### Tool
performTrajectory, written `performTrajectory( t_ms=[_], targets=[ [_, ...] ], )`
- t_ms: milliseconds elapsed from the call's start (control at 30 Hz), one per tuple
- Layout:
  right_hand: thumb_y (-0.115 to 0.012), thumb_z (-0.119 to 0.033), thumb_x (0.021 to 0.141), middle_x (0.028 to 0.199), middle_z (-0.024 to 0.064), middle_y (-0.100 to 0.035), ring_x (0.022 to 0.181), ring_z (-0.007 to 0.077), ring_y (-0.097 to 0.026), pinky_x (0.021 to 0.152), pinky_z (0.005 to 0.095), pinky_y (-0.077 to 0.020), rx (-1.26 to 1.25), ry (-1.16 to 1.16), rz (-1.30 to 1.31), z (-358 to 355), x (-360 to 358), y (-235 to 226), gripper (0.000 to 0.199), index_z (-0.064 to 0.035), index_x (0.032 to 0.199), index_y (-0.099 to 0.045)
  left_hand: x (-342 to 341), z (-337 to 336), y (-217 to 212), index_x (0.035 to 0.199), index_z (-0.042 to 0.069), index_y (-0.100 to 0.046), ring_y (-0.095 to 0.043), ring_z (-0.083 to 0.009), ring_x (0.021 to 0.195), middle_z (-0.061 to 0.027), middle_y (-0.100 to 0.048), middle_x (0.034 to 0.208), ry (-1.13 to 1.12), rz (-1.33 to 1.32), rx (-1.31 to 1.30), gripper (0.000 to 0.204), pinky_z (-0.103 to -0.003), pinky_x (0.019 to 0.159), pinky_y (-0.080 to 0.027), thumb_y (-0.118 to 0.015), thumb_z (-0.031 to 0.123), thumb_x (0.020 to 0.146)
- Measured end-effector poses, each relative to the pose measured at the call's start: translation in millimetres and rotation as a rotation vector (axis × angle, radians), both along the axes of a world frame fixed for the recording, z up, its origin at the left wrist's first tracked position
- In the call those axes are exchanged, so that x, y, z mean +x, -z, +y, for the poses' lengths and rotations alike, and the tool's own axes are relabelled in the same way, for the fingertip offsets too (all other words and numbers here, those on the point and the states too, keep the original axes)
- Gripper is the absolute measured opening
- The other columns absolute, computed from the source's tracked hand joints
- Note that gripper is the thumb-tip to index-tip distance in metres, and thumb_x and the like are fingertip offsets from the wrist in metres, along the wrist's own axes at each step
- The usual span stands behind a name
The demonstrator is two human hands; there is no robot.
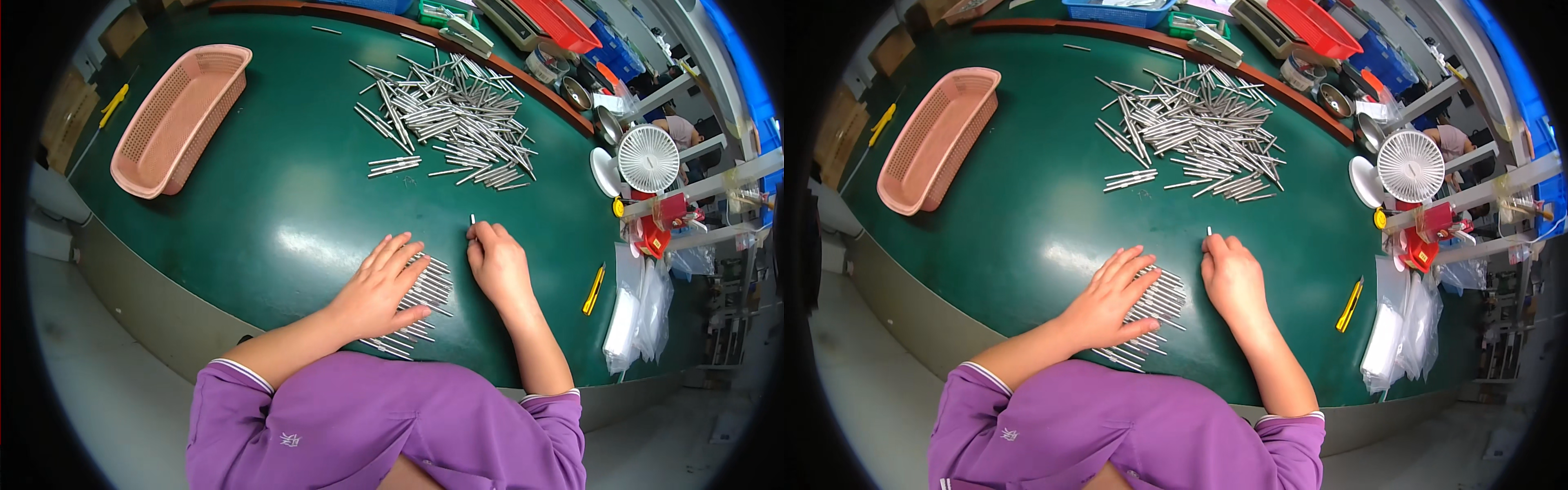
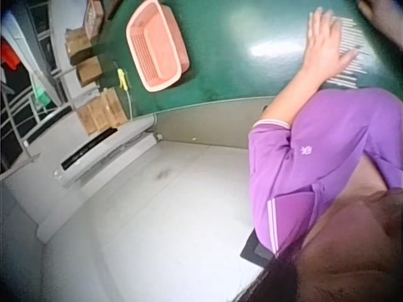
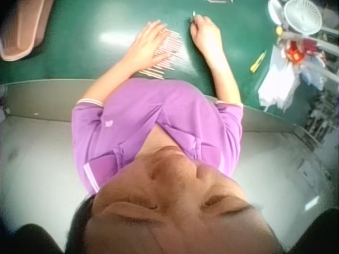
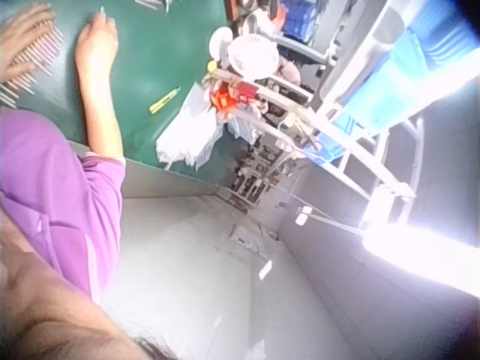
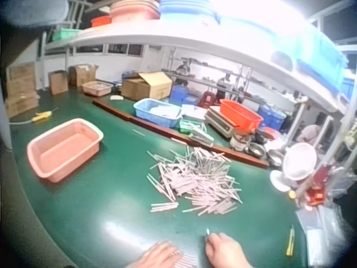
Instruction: The person pours a basket of metal rods onto a green workbench and arranges them into a neat rectangular grid. They then use a small metal tool to adjust the alignment of the rods within the grid.
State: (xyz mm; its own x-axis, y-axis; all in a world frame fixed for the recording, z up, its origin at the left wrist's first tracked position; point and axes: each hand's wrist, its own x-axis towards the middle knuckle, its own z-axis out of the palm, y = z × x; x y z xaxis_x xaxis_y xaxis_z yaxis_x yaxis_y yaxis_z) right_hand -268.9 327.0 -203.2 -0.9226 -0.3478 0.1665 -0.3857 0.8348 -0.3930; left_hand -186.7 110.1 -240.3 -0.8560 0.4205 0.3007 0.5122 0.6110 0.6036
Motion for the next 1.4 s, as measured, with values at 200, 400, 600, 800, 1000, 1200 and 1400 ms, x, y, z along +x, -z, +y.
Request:
performTrajectory(
  t_ms=[200, 400, 600, 800, 1000, 1200, 1400],
  targets=[
    [-0.072, -0.01, 0.082, 0.088, 0.0088, -0.065, 0.091, 0.0316, -0.064, 0.079, 0.0434, -0.0526, -0.04, -0.196, 0.087, -3, -7, -3, 0.009, -0.006, 0.09, -0.07, 0, -1, -2, 0.134, -0.002, -0.054, -0.035, -0.0407, 0.142, -0.0212, -0.045, 0.143, -0.003, -0.022, 0.009, 0.066, -0.055, 0.119, -0.028, -0.073, 0.04, 0.086],
    [-0.076, -0.013, 0.078, 0.088, 0.0074, -0.066, 0.088, 0.0306, -0.063, 0.078, 0.0423, -0.0516, -0.048, -0.245, 0.024, -1, -18, 1, 0.012, -0.008, 0.089, -0.072, 0, -2, -3, 0.133, -0.002, -0.054, -0.031, -0.0427, 0.144, -0.0227, -0.042, 0.146, -0.005, -0.037, 0.029, 0.065, -0.055, 0.119, -0.027, -0.072, 0.041, 0.087],
    [-0.074, -0.013, 0.082, 0.089, 0.0102, -0.066, 0.089, 0.0327, -0.066, 0.079, 0.0419, -0.0539, -0.286, -0.233, -0.197, -31, -5, 6, 0.012, -0.0077, 0.093, -0.072, -1, -2, -1, 0.134, -0.001, -0.054, -0.026, -0.044, 0.147, -0.0241, -0.037, 0.15, -0.009, -0.017, -0.011, 0.066, -0.056, 0.12, -0.025, -0.071, 0.043, 0.088],
    [-0.073, -0.008, 0.081, 0.09, 0.0102, -0.063, 0.088, 0.033, -0.064, 0.076, 0.0428, -0.0527, -0.146, -0.332, 0.05, -45, -46, 21, 0.015, -0.0072, 0.094, -0.067, 0, -1, 2, 0.135, -0.001, -0.053, -0.027, -0.0436, 0.147, -0.0246, -0.038, 0.149, -0.029, -0.034, -0.019, 0.067, -0.056, 0.12, -0.024, -0.069, 0.045, 0.089],
    [-0.074, -0.009, 0.081, 0.094, 0.0114, -0.062, 0.092, 0.0322, -0.063, 0.079, 0.0427, -0.0522, -0.271, -0.316, 0.151, -75, -72, 27, 0.017, -0.0048, 0.095, -0.066, 0, -1, 5, 0.138, 0.001, -0.05, -0.024, -0.0419, 0.149, -0.0214, -0.036, 0.152, -0.019, -0.053, 0.0, 0.068, -0.056, 0.122, -0.021, -0.069, 0.043, 0.089],
    [-0.072, -0.009, 0.082, 0.093, 0.0114, -0.063, 0.091, 0.0329, -0.063, 0.081, 0.0431, -0.0522, -0.171, -0.311, 0.174, -63, -70, 31, 0.011, -0.005, 0.09, -0.067, -1, -2, 4, 0.139, 0.003, -0.05, -0.024, -0.0415, 0.148, -0.0212, -0.035, 0.152, -0.015, -0.062, -0.003, 0.067, -0.056, 0.121, -0.022, -0.069, 0.043, 0.089],
    [-0.072, -0.007, 0.082, 0.097, 0.0117, -0.063, 0.094, 0.0334, -0.062, 0.081, 0.043, -0.0532, 0.033, 0.007, 0.308, 50, -45, 16, 0.013, -0.0067, 0.094, -0.068, 1, 1, 5, 0.14, 0.003, -0.049, -0.025, -0.0419, 0.148, -0.021, -0.036, 0.152, -0.021, -0.077, -0.004, 0.068, -0.056, 0.121, -0.022, -0.069, 0.043, 0.089]
  ],
)
